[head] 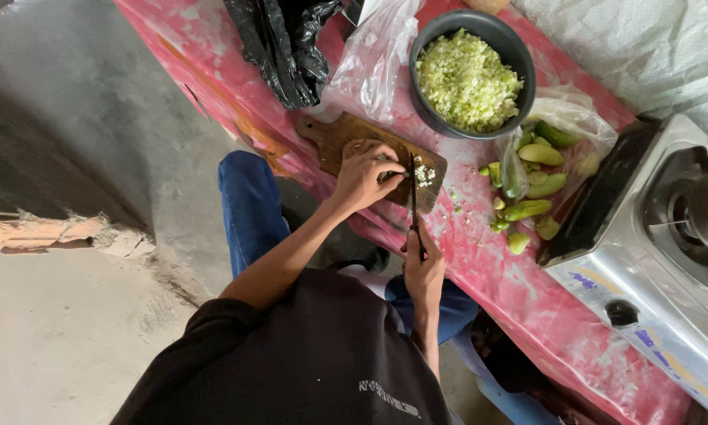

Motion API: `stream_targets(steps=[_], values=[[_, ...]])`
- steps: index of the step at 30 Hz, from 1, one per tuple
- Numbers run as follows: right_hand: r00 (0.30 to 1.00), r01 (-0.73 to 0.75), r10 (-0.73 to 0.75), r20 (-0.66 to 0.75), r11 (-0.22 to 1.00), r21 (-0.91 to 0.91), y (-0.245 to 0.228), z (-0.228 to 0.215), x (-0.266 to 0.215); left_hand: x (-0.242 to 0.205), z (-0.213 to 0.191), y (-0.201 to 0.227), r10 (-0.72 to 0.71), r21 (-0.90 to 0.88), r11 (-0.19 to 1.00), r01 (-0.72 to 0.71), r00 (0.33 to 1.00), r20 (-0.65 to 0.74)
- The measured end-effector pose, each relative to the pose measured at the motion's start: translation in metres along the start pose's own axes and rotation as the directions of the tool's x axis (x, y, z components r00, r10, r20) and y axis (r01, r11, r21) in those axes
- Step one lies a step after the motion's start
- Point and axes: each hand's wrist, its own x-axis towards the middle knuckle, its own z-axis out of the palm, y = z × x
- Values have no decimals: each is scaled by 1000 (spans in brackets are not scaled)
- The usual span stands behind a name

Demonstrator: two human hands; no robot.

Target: The person cuts a small green vegetable into slices on a wooden cutting board using a knife, after first scraping chopped vegetables from the board into a bowl.

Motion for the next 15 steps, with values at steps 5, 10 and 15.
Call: stream_targets(steps=[5,10,15], values=[[1000,-27,26,6,998,63,-2,1,-1,0,-1,1,-26,-9,1000,26,1000,18],[1000,3,-4,24,1000,30,4,5,7,0,-1,0,-4,-10,1000,4,1000,5],[998,60,-60,-10,998,0,1,5,9,-2,-2,0,-12,-20,1000,12,1000,0]])
